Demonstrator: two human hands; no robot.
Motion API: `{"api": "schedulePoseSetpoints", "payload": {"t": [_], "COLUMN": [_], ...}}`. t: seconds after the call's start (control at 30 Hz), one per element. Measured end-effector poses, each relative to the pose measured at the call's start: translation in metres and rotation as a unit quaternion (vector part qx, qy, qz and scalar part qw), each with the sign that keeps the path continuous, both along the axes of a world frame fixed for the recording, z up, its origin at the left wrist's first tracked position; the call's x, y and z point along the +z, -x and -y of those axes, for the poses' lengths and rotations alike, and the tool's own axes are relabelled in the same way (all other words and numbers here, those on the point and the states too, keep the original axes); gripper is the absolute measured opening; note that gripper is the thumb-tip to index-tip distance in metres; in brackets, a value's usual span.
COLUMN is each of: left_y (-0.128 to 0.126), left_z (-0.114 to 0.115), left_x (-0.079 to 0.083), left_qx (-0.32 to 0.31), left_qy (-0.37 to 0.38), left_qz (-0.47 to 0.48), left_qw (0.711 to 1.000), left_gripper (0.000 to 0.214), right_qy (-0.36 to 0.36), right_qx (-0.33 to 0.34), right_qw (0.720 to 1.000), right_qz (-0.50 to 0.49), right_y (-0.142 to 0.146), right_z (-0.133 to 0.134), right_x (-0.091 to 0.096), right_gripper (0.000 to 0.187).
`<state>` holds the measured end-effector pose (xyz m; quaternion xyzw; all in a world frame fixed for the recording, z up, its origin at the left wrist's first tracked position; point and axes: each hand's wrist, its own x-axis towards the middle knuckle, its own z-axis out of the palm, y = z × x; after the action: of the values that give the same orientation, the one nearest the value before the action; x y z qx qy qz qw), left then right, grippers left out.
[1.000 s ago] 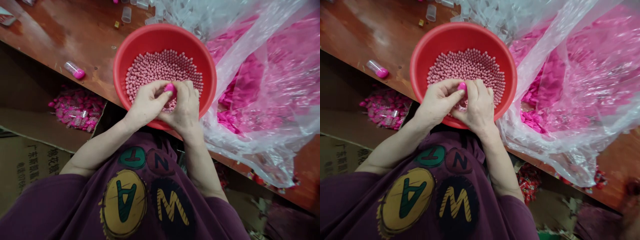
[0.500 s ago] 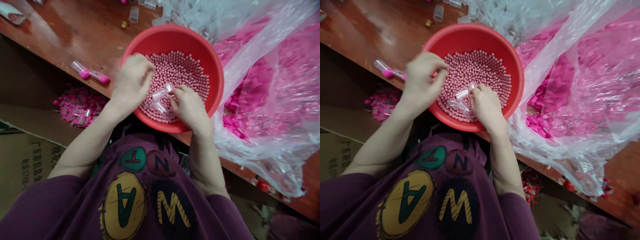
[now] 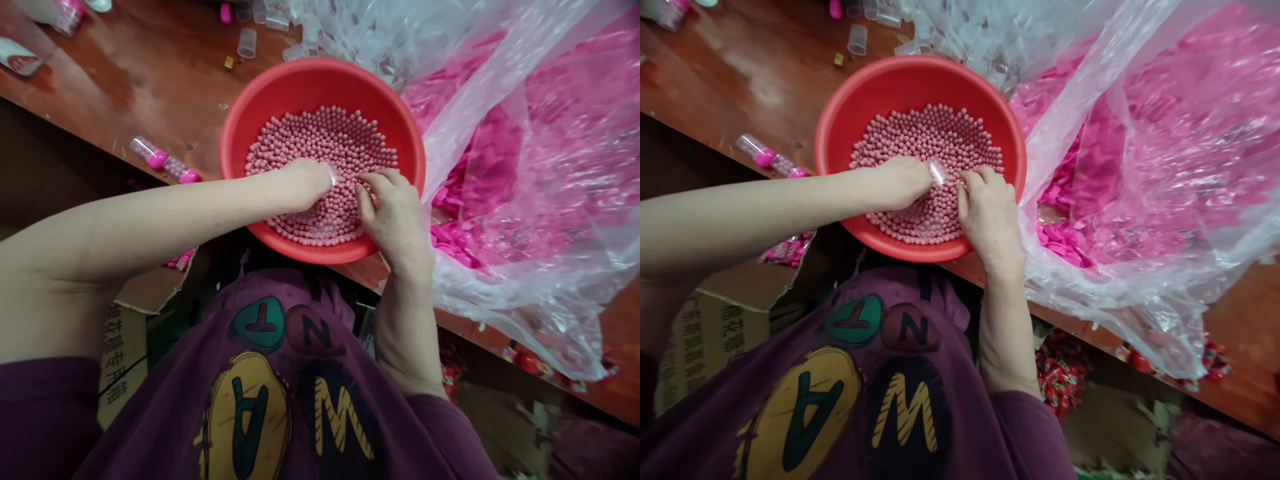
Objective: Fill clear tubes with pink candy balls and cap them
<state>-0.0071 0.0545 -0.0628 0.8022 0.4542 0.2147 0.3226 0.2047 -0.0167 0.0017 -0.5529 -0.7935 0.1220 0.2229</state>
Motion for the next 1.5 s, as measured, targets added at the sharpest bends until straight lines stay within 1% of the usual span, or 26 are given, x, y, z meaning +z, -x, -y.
{"api": "schedulePoseSetpoints", "payload": {"t": [0.1, 0.17, 0.23, 0.27, 0.33, 0.4, 0.5, 0.6, 0.67, 0.7, 0.73, 0.8, 0.87, 0.93, 1.07, 1.13, 1.2, 1.27, 1.33, 1.37, 1.43, 1.5], "left_y": [-0.028, -0.045, -0.054, -0.055, -0.05, -0.038, -0.014, 0.005, 0.01, 0.011, 0.01, 0.008, 0.006, 0.005, 0.004, 0.003, 0.002, 0.001, 0.0, 0.0, 0.001, 0.001], "left_z": [0.005, 0.006, 0.006, 0.005, 0.004, 0.005, 0.018, 0.042, 0.06, 0.068, 0.075, 0.084, 0.087, 0.087, 0.084, 0.084, 0.086, 0.088, 0.089, 0.089, 0.089, 0.089], "left_x": [0.014, 0.019, 0.022, 0.024, 0.03, 0.041, 0.065, 0.083, 0.087, 0.087, 0.085, 0.081, 0.076, 0.072, 0.068, 0.068, 0.071, 0.076, 0.08, 0.082, 0.084, 0.084], "left_qx": [-0.095, -0.127, -0.129, -0.121, -0.096, -0.069, -0.044, -0.036, -0.017, -0.001, 0.015, 0.041, 0.051, 0.056, 0.09, 0.111, 0.117, 0.119, 0.125, 0.131, 0.151, 0.176], "left_qy": [0.029, 0.043, 0.083, 0.11, 0.158, 0.187, 0.249, 0.338, 0.388, 0.405, 0.418, 0.428, 0.422, 0.406, 0.385, 0.388, 0.395, 0.399, 0.404, 0.406, 0.4, 0.384], "left_qz": [-0.095, -0.1, -0.066, -0.031, 0.058, 0.152, 0.271, 0.36, 0.41, 0.431, 0.447, 0.466, 0.476, 0.481, 0.479, 0.476, 0.473, 0.471, 0.471, 0.472, 0.48, 0.494], "left_qw": [0.99, 0.986, 0.986, 0.986, 0.981, 0.968, 0.929, 0.869, 0.825, 0.806, 0.791, 0.773, 0.77, 0.775, 0.784, 0.781, 0.779, 0.778, 0.774, 0.771, 0.766, 0.76], "left_gripper": [0.037, 0.041, 0.038, 0.036, 0.032, 0.027, 0.023, 0.011, 0.002, 0.006, 0.01, 0.013, 0.013, 0.013, 0.018, 0.022, 0.025, 0.026, 0.026, 0.027, 0.027, 0.027], "right_qy": [-0.011, -0.031, -0.054, -0.062, -0.072, -0.08, -0.084, -0.056, -0.033, -0.025, -0.018, -0.007, 0.002, 0.015, 0.064, 0.109, 0.155, 0.177, 0.17, 0.155, 0.099, 0.024], "right_qx": [-0.018, -0.029, -0.04, -0.044, -0.048, -0.044, -0.022, 0.003, 0.027, 0.045, 0.064, 0.1, 0.125, 0.131, 0.116, 0.124, 0.132, 0.127, 0.112, 0.104, 0.095, 0.091], "right_qw": [0.999, 0.997, 0.992, 0.99, 0.986, 0.984, 0.979, 0.972, 0.967, 0.965, 0.963, 0.961, 0.963, 0.968, 0.972, 0.961, 0.944, 0.934, 0.935, 0.939, 0.951, 0.965], "right_qz": [-0.03, -0.066, -0.105, -0.121, -0.143, -0.155, -0.183, -0.227, -0.251, -0.259, -0.262, -0.258, -0.239, -0.213, -0.193, -0.22, -0.26, -0.283, -0.29, -0.29, -0.275, -0.243], "right_y": [-0.008, -0.014, -0.021, -0.024, -0.03, -0.032, -0.027, -0.014, -0.006, -0.002, 0.001, 0.005, 0.008, 0.009, 0.008, 0.006, 0.004, 0.004, 0.006, 0.008, 0.01, 0.003], "right_z": [0.01, 0.016, 0.021, 0.022, 0.024, 0.023, 0.021, 0.02, 0.019, 0.018, 0.018, 0.017, 0.016, 0.016, 0.017, 0.017, 0.017, 0.015, 0.015, 0.015, 0.017, 0.019], "right_x": [0.003, 0.004, 0.003, 0.003, 0.002, 0.002, 0.005, 0.012, 0.017, 0.02, 0.022, 0.025, 0.027, 0.028, 0.03, 0.03, 0.03, 0.028, 0.025, 0.024, 0.019, 0.014], "right_gripper": [0.027, 0.027, 0.028, 0.029, 0.029, 0.029, 0.03, 0.032, 0.033, 0.034, 0.035, 0.039, 0.043, 0.044, 0.032, 0.026, 0.022, 0.016, 0.015, 0.015, 0.012, 0.007]}}
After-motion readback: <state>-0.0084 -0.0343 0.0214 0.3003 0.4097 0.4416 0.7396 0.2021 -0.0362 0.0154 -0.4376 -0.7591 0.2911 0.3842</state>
